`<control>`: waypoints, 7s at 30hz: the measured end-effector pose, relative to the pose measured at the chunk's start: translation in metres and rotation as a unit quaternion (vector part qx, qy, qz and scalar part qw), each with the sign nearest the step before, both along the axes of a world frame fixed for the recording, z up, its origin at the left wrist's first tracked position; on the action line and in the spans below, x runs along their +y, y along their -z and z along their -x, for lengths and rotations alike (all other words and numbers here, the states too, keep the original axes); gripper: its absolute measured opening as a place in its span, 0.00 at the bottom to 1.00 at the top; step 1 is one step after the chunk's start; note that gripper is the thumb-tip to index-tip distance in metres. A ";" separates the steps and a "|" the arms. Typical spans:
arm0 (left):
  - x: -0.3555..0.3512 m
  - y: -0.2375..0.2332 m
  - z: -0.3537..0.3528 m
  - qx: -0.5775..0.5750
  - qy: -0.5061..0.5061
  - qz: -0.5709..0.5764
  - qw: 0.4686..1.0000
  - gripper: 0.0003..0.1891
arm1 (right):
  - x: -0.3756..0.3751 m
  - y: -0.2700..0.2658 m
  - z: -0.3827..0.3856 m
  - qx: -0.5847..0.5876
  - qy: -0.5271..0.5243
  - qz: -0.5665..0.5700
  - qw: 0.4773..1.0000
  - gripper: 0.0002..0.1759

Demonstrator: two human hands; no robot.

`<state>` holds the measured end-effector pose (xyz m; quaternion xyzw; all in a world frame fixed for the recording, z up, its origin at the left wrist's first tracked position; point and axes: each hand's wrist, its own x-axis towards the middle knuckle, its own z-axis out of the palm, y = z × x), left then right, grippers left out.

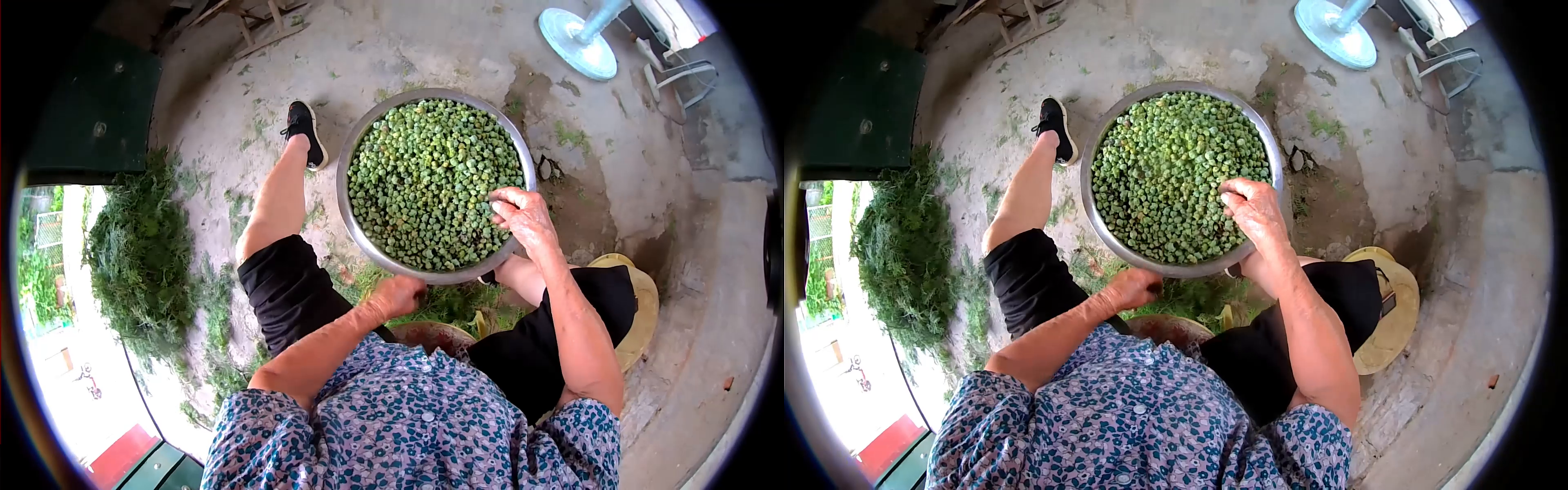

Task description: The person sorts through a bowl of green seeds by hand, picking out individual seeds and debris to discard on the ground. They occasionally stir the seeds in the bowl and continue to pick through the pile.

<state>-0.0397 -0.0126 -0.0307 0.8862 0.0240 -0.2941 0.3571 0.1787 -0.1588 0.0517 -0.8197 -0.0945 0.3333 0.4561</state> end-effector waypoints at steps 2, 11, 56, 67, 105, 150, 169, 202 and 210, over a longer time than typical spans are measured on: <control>-0.005 0.000 0.008 -0.033 0.038 -0.006 0.999 0.13 | -0.007 -0.003 0.001 -0.011 0.011 0.011 1.000 0.08; 0.073 -0.113 -0.030 -0.248 -0.123 -0.063 0.959 0.11 | -0.014 -0.025 0.012 -0.004 0.058 0.001 0.998 0.12; 0.186 -0.157 -0.193 -0.140 -0.549 0.529 0.632 0.09 | 0.138 0.133 0.089 -0.162 0.058 0.168 0.971 0.33; 0.171 -0.148 -0.199 -0.111 -0.550 0.536 0.631 0.09 | 0.073 0.151 0.103 0.005 0.311 0.078 0.947 0.23; 0.176 -0.157 -0.191 -0.097 -0.566 0.529 0.625 0.12 | 0.093 0.179 0.062 0.298 0.636 -0.131 0.699 0.08; 0.178 -0.164 -0.185 -0.090 -0.587 0.540 0.596 0.10 | 0.081 0.189 0.053 0.286 0.600 -0.192 0.722 0.18; 0.164 -0.162 -0.196 -0.072 -0.581 0.529 0.615 0.09 | 0.079 0.210 0.048 0.318 0.592 -0.258 0.694 0.20; 0.145 -0.152 -0.209 -0.053 -0.550 0.512 0.658 0.11 | 0.076 0.222 0.035 0.362 0.538 -0.379 0.660 0.23; 0.142 -0.152 -0.211 -0.052 -0.546 0.522 0.654 0.09 | 0.080 0.226 0.034 0.384 0.529 -0.413 0.634 0.25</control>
